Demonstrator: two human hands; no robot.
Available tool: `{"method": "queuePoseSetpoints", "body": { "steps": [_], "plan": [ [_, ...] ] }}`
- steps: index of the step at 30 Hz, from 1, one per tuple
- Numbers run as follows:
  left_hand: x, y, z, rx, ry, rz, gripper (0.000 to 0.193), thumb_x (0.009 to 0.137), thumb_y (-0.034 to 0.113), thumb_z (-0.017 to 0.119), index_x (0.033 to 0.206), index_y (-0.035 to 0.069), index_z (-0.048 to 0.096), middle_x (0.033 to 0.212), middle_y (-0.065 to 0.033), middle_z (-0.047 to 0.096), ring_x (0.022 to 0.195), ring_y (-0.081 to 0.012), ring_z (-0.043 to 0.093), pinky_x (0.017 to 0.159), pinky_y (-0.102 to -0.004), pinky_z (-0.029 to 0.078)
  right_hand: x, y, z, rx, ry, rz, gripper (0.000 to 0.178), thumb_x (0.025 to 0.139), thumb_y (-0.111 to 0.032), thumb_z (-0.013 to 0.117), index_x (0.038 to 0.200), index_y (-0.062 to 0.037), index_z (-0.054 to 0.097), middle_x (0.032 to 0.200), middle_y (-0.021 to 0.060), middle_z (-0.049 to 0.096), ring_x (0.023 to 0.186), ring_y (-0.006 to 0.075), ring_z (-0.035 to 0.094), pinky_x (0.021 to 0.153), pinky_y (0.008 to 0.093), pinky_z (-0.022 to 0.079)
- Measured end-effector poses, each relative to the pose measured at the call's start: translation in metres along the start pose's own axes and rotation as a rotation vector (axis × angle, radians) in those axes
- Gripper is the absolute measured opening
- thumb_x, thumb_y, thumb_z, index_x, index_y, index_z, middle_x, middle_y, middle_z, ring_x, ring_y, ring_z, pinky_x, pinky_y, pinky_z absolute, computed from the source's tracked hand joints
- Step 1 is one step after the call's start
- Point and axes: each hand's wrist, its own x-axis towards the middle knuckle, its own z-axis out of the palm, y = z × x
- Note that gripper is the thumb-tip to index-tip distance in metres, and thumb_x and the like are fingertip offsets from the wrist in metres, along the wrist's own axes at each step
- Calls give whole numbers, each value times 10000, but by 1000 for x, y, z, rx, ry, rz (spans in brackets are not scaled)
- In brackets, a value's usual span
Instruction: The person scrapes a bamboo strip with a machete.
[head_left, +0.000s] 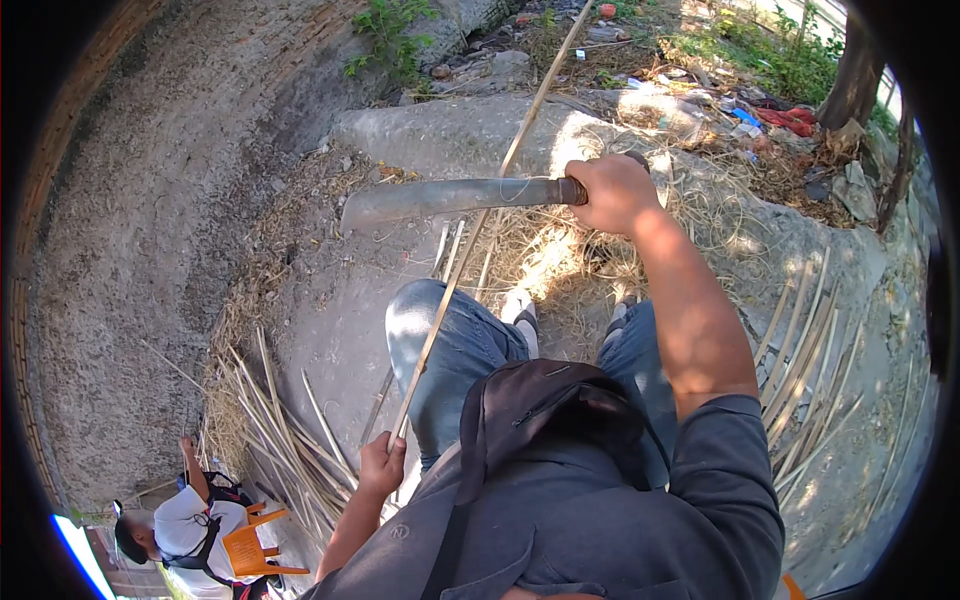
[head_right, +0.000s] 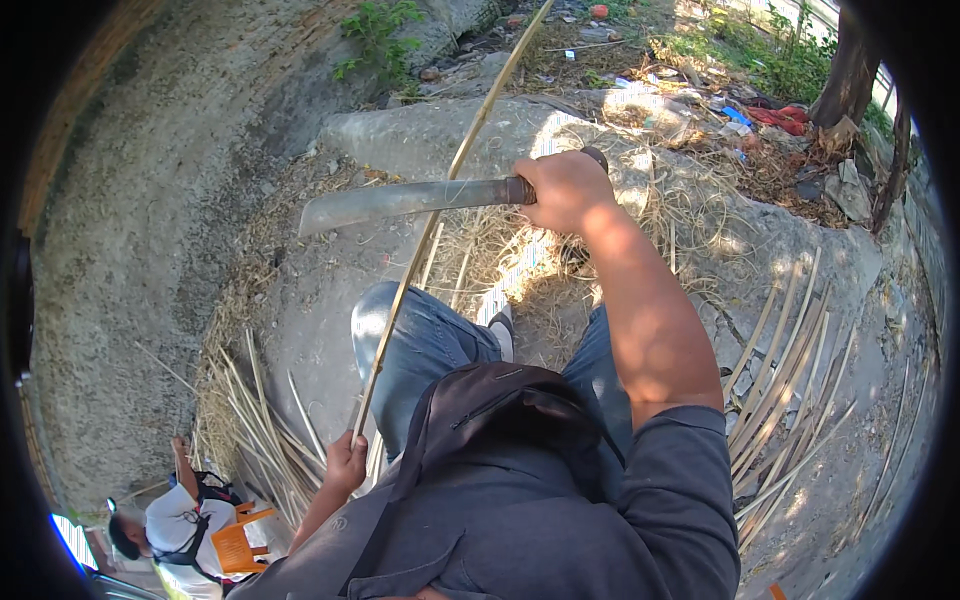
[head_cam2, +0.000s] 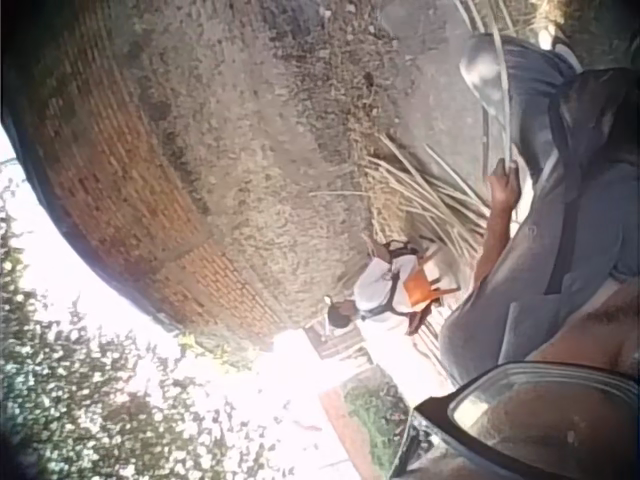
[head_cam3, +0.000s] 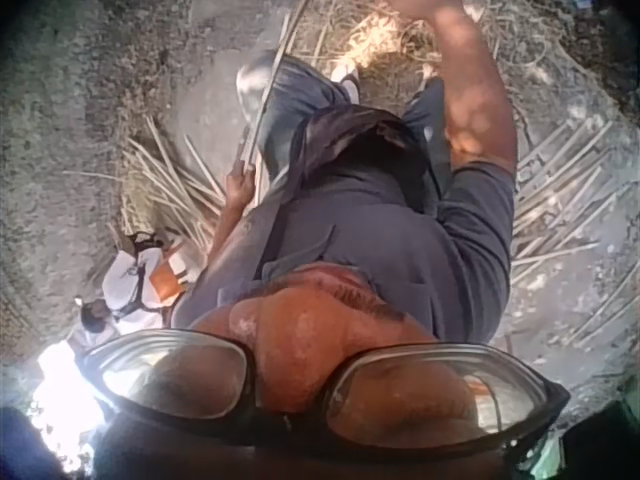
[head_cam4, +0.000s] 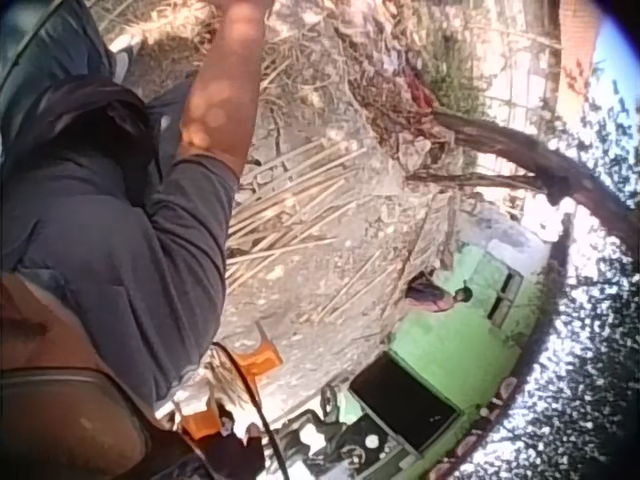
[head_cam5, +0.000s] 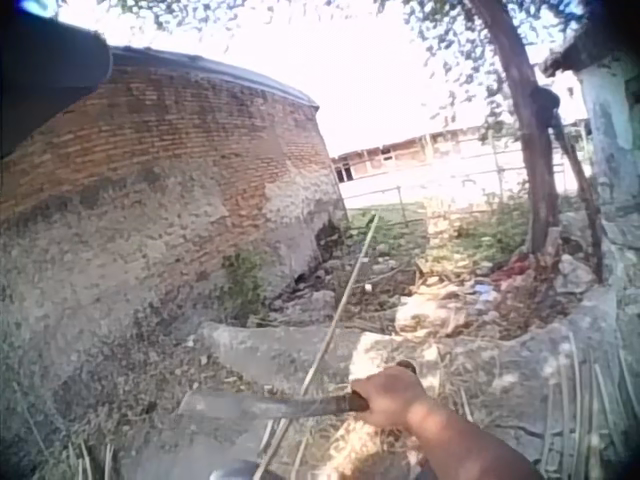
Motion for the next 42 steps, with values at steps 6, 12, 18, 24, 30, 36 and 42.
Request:
{"method": "queuePoseSetpoints", "body": {
  "steps": [6,12,18,24,30,36,42],
  "plan": [
    [0,-25,16,-65,14,68,609,1056,544,487,797,-1,575,595,-148,540,577,-313,599,572,-448,453,3,-25,11,8,-188,-53,193,792,-236,723,958,-139,697,861,118,727,896,335,724,799,481,554],
    [0,-17,24,41,3,13,624,1087,522,392,793,0,564,654,-215,583,670,-446,642,618,-494,472,9,24,29,125,-297,329,193,825,-193,674,1004,-134,718,952,147,742,952,356,712,847,482,549],
    [3,-18,26,20,-8,12,622,1088,519,384,790,4,566,648,-217,564,645,-438,615,616,-490,466,8,19,24,264,-314,525,227,837,-205,650,1034,-119,721,974,170,739,962,367,711,863,477,549],
    [-1,-17,16,9,-43,-21,648,1080,551,378,790,2,564,646,-222,561,636,-443,598,603,-487,451,2,-36,28,34,-526,91,251,810,-181,670,1055,-181,728,964,115,738,995,335,716,894,471,560],
    [-5,-23,19,-9,-23,-42,653,1079,552,382,793,-2,577,640,-227,563,624,-447,589,594,-494,444,13,-2,36,108,-483,351,272,805,-153,656,1066,-126,727,1039,140,748,977,345,709,863,468,552],
    [-10,-25,22,-23,-2,-44,647,1083,540,378,802,-4,585,645,-222,571,615,-408,605,600,-484,454,-1,-67,20,93,-479,66,216,790,-176,662,995,-136,714,931,138,722,962,343,712,851,478,557],
    [-8,-19,21,47,17,11,671,1094,541,328,781,5,583,637,-176,570,617,-359,603,600,-456,455,-1,-2,14,87,-336,339,196,834,-207,660,1008,-134,716,1009,142,743,999,349,709,881,485,552]
  ]
}}
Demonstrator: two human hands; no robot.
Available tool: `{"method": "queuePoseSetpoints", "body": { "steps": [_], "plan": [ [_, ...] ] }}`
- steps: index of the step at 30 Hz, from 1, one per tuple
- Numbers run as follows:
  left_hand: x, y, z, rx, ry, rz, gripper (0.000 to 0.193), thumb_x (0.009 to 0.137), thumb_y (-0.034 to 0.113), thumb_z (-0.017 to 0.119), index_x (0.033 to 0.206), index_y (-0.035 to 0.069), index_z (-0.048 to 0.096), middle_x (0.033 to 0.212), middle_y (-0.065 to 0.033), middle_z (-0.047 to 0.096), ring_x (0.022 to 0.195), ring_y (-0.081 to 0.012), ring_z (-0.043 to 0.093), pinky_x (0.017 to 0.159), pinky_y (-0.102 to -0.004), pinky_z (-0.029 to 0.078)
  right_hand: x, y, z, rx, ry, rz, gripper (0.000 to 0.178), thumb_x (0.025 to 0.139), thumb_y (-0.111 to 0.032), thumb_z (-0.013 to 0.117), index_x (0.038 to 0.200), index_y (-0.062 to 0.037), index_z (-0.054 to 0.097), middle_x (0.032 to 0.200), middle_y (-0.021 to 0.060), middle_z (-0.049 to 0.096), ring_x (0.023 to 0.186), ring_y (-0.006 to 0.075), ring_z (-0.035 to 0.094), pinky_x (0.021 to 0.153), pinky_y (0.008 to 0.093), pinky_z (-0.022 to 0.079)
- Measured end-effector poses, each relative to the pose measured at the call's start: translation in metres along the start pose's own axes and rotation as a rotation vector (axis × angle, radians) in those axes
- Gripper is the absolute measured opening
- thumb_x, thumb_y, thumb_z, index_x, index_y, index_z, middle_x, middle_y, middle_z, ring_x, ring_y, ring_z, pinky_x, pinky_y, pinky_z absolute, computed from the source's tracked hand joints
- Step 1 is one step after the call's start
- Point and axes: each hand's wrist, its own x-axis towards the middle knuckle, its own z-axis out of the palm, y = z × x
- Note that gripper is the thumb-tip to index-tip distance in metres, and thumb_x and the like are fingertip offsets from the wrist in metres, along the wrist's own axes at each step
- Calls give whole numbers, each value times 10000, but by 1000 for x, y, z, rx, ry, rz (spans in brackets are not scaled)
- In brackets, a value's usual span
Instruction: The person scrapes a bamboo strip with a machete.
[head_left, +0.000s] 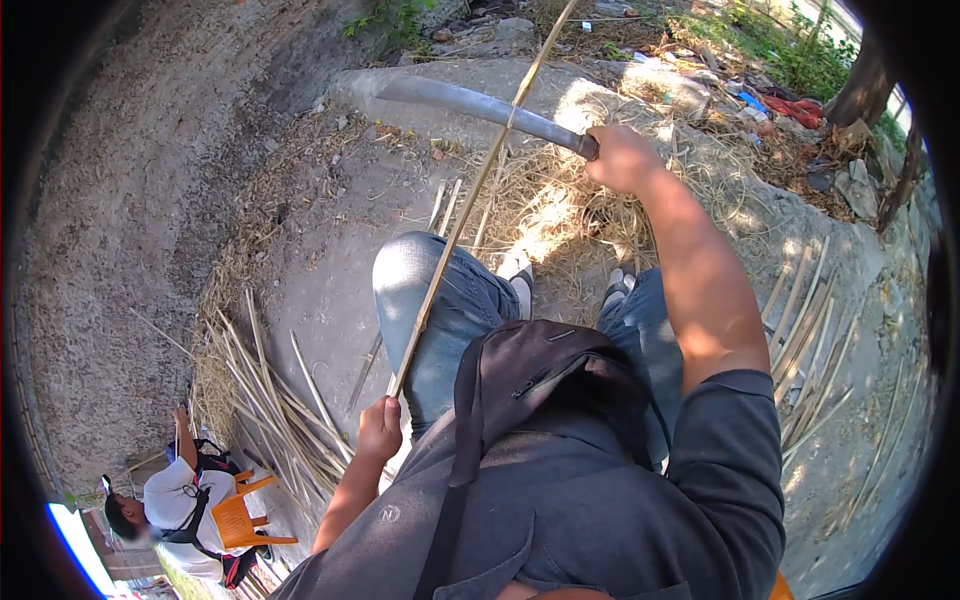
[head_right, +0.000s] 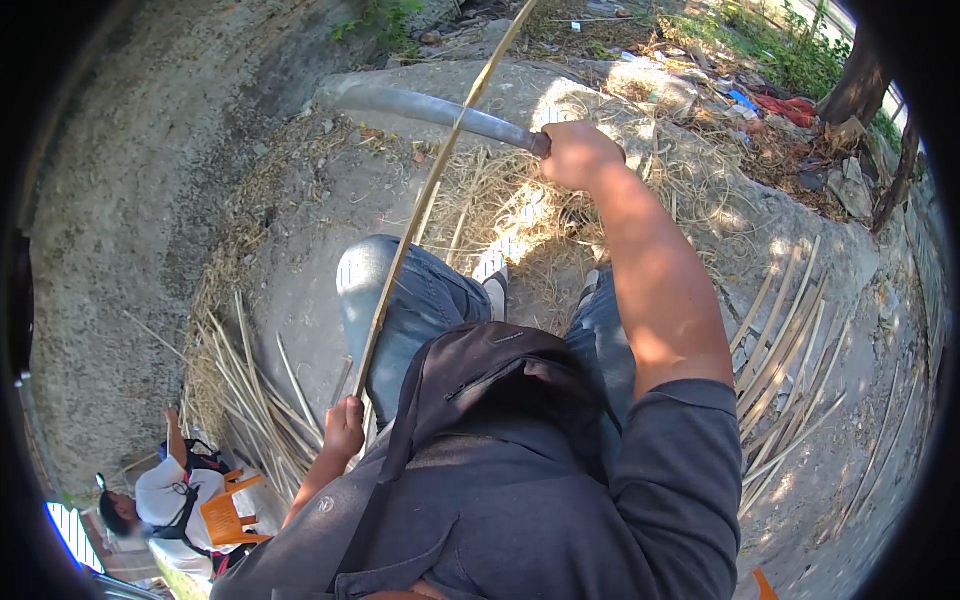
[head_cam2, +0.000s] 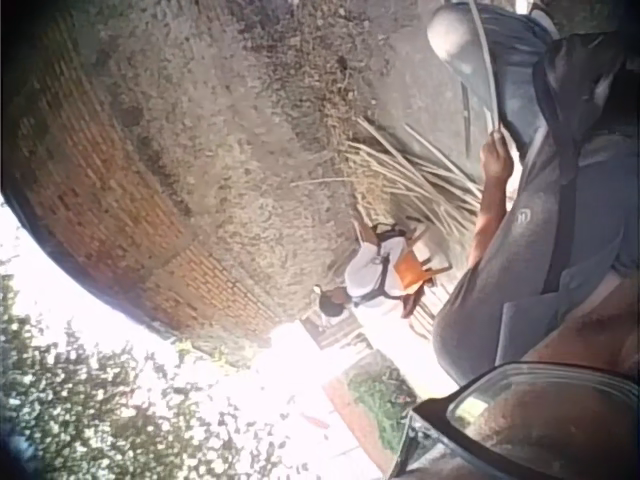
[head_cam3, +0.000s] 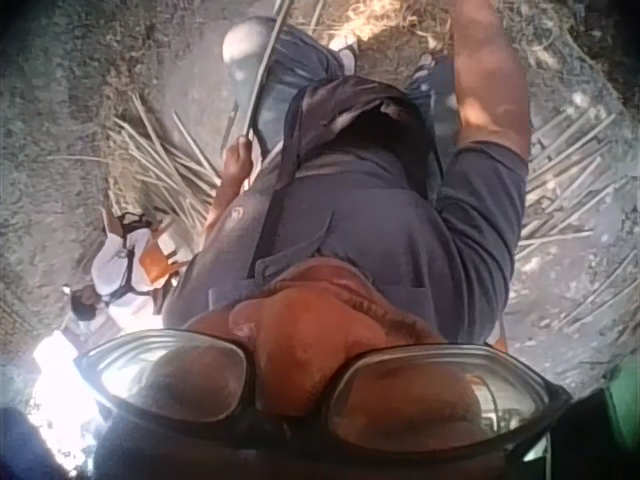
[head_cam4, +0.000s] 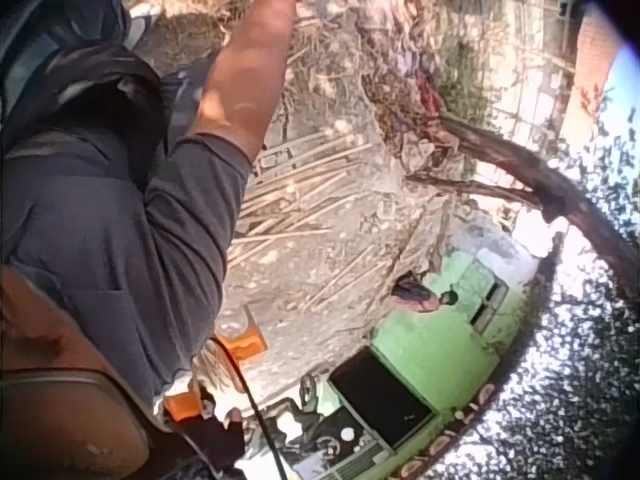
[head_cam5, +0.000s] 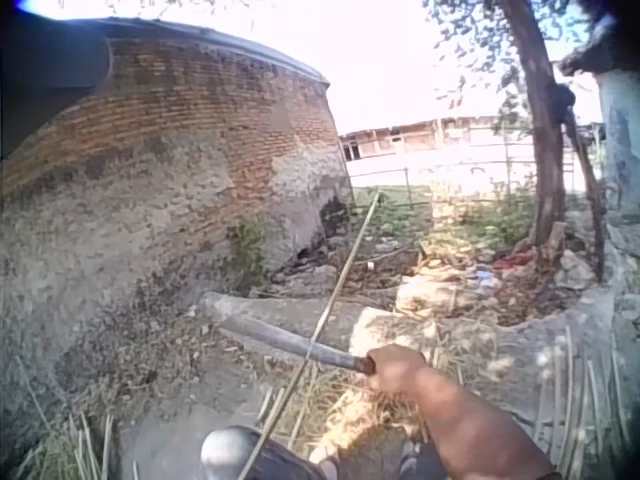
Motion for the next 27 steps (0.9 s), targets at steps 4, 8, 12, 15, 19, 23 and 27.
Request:
{"method": "queuePoseSetpoints", "body": {
  "steps": [4,8,12,15,19,23,27],
  "plan": [
    [-2,-8,2,-29,-10,-1,720,1095,576,289,758,12,582,621,-126,559,611,-285,601,595,-430,453,-6,-8,1,40,54,12,237,853,-199,665,1072,-126,716,1047,151,744,1032,347,704,898,479,550],
    [-5,0,1,-49,7,18,650,1101,513,346,777,2,584,628,-163,557,611,-325,603,601,-447,458,-36,-62,-6,-70,-96,-162,217,836,-165,668,1047,-142,716,1015,132,748,1022,340,711,892,480,557],
    [-2,7,-2,-4,27,45,579,1101,447,406,788,-7,582,637,-214,562,612,-397,609,600,-474,460,-27,-49,-4,-196,-90,-277,207,831,-141,648,1028,-133,711,989,140,747,1013,342,718,886,490,554],
    [-3,12,-2,-31,32,41,567,1093,443,425,789,-8,585,642,-227,573,621,-423,616,600,-478,465,-3,-3,-22,139,95,182,252,863,-188,639,1089,-99,709,1047,182,741,1044,366,706,903,505,545],
    [-1,3,-9,61,21,63,559,1091,440,416,793,-3,582,656,-238,583,651,-481,610,608,-514,459,10,34,-13,195,303,377,298,878,-233,637,1124,-78,702,1095,201,732,1059,384,696,912,506,539],
    [-3,4,-4,10,19,58,592,1089,477,388,802,-8,571,669,-252,575,679,-503,609,611,-525,454,6,27,-12,202,236,277,307,866,-266,633,1101,-85,710,1084,196,733,1038,396,695,892,511,540],
    [-2,8,-1,8,38,49,597,1086,486,395,800,-12,558,674,-258,572,685,-505,609,609,-522,452,-7,1,-17,95,241,56,261,831,-273,616,1008,-116,726,950,182,738,944,396,705,845,505,548]
  ]
}}
